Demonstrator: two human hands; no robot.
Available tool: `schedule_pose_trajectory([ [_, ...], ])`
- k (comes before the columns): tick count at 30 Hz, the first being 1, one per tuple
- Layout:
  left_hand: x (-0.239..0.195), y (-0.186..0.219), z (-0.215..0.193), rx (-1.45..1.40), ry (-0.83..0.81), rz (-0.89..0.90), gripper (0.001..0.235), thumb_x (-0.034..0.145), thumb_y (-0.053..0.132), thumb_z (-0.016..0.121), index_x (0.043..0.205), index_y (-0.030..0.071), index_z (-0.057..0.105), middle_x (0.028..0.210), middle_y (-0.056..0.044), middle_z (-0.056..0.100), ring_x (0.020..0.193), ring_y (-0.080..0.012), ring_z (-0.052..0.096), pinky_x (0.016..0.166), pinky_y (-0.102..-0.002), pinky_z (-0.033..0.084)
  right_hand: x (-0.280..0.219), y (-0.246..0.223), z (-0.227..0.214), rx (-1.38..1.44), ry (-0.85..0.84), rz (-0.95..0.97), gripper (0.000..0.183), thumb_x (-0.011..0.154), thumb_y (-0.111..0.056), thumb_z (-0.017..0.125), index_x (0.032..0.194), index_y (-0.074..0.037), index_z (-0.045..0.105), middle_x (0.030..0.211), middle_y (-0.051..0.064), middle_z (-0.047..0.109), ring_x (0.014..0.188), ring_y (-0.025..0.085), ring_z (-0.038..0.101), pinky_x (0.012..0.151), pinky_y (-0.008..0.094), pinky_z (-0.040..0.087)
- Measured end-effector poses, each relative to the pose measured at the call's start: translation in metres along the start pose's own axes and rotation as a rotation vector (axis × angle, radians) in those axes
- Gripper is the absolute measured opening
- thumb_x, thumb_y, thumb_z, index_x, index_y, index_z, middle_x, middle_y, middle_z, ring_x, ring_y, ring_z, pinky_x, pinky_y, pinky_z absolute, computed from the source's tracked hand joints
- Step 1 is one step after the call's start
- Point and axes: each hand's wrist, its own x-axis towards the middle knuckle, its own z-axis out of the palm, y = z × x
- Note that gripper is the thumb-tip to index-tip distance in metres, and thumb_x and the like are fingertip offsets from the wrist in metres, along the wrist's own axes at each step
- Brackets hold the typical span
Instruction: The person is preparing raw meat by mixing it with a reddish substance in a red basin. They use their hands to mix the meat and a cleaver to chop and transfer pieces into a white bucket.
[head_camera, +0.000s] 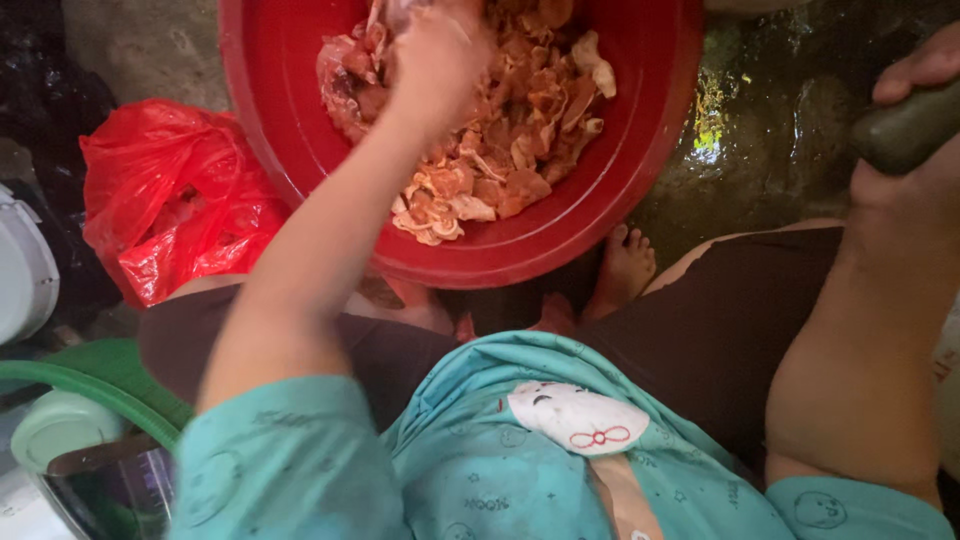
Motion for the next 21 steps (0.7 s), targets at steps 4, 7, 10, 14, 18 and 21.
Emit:
schedule_pose_trajectory([
  [4,-0.086,0.061,-0.022,0.183,-0.649,0.590,0.060,0.078,0.032,0.074,0.135,0.015,0.064,0.144,-0.013,0.049,0.141,-0.0412,0.036,0.101,-0.063,0.040,0.000,0.000,-0.002,-0.003,0.001,0.009,0.030,0.126,-0.027,0.039,0.111,-0.004,0.051,0.084,0.009,0.048,0.068,0.018,0.050,0.064,0.032,0.045],
  [7,-0.102,0.069,0.000,0.244,-0.508,0.435,0.045,0.093,0.031,0.063,0.136,0.018,0.062,0.152,-0.006,0.045,0.146,-0.0346,0.034,0.102,-0.071,0.040,0.002,0.000,-0.001,-0.004,-0.003,0.007,0.030,0.126,-0.027,0.040,0.111,-0.003,0.051,0.085,0.009,0.048,0.068,0.018,0.050,0.063,0.032,0.045],
  [10,-0.095,0.050,0.033,0.191,-0.510,0.501,0.060,0.082,0.024,0.070,0.139,0.033,0.054,0.157,-0.006,0.039,0.143,-0.0382,0.034,0.100,-0.069,0.040,-0.003,-0.001,-0.005,-0.019,0.005,0.012,0.030,0.125,-0.027,0.040,0.111,-0.003,0.051,0.086,0.009,0.048,0.068,0.018,0.050,0.063,0.033,0.045],
  [14,-0.070,-0.007,0.048,-0.310,-0.274,0.014,0.043,0.108,0.015,0.056,0.147,-0.001,0.051,0.140,-0.026,0.054,0.116,-0.0328,0.062,0.074,-0.046,0.061,-0.002,0.003,-0.003,-0.014,0.002,0.013,0.030,0.125,-0.027,0.041,0.111,-0.003,0.051,0.087,0.009,0.049,0.068,0.018,0.050,0.063,0.033,0.045],
  [18,-0.019,-0.058,0.041,-0.165,0.117,-0.149,0.036,0.112,0.029,0.061,0.132,0.000,0.054,0.115,-0.022,0.067,0.083,-0.0315,0.069,0.064,-0.042,0.057,-0.003,0.004,0.000,-0.010,0.001,0.019,0.030,0.125,-0.027,0.041,0.111,-0.002,0.051,0.088,0.009,0.049,0.068,0.018,0.050,0.063,0.033,0.045],
  [21,0.002,-0.045,0.034,0.288,0.544,-0.116,0.072,0.062,-0.007,0.046,0.131,0.010,0.053,0.116,-0.013,0.071,0.092,-0.0274,0.075,0.050,-0.021,0.052,0.000,0.005,0.004,-0.007,-0.003,0.017,0.030,0.125,-0.027,0.042,0.111,-0.002,0.051,0.089,0.009,0.049,0.068,0.019,0.050,0.063,0.033,0.045],
])
